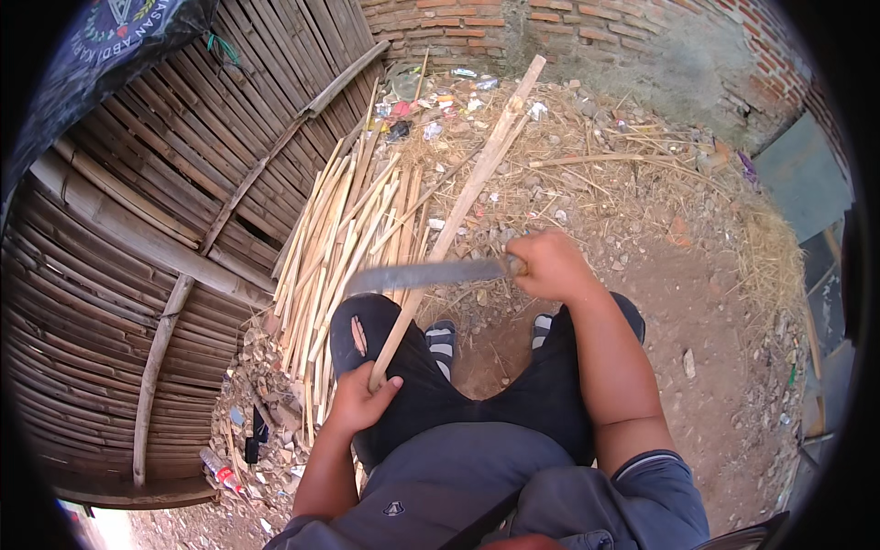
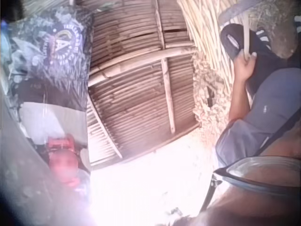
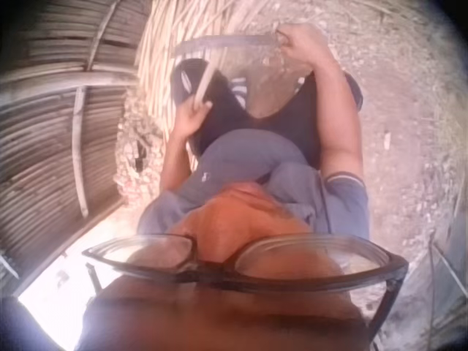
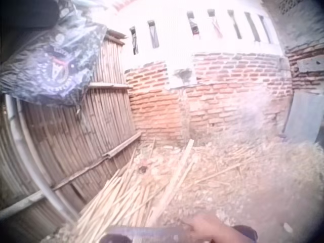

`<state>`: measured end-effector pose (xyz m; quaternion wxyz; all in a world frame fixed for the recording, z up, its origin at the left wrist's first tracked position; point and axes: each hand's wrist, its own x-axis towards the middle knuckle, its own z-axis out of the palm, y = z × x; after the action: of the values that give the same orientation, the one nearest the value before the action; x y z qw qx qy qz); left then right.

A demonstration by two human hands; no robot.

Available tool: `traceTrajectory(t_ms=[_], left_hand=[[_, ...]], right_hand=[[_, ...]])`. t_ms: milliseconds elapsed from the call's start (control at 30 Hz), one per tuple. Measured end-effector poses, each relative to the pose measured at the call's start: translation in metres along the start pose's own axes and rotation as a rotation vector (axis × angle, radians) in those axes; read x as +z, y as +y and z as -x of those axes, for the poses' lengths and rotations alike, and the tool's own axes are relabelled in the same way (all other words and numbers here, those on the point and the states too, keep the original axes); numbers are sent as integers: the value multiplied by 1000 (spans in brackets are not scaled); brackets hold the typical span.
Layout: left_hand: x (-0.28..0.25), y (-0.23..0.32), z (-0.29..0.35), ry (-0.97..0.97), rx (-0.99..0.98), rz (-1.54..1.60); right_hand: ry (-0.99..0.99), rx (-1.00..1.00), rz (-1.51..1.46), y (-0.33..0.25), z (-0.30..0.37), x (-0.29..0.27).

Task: The person shaves a thin strip of bamboo using a machete, running the blade along the length of the wood while holding it in their other hand.

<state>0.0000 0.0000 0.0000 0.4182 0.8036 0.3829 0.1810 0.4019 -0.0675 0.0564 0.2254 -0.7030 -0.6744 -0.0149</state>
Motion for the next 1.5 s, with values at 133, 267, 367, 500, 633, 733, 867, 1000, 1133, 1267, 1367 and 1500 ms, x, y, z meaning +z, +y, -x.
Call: traceTrajectory(t_ms=[133, 267, 367, 500, 633, 733, 867, 1000, 1133, 1267, 1367, 1500], left_hand=[[-5, 4, -7, 14, -37, 67], [-5, -4, 5, 40, -66, 215], [-20, 6, 10, 79, -88, 266], [-44, 2, 16, 222, -71, 195], [-46, -32, 11, 373, -4, -13], [-33, -74, 13, 382, -179, -72], [-12, -113, 12, 391, -385, -54], [-21, -164, -2, 369, -509, -338], [-38, -187, -42, 412, -497, -378], [-87, -213, -98, 462, -407, -600], [-129, -178, -167, 478, -451, -872], [-165, -198, -224, 504, -413, -853]], right_hand=[[353, 418, -5, 17, -1, -22], [459, 641, -364, 12, 10, -35], [565, 669, -534, 12, 24, -41], [669, 590, -555, 20, 45, -43], [623, 606, -520, 26, 63, -44], [658, 577, -538, 26, 69, -47], [709, 555, -620, 30, 69, -43], [658, 629, -724, 31, 67, -43], [679, 681, -764, 33, 68, -44], [667, 676, -827, 30, 57, -41], [618, 756, -845, 21, 48, -44], [578, 765, -848, 12, 40, -41]])
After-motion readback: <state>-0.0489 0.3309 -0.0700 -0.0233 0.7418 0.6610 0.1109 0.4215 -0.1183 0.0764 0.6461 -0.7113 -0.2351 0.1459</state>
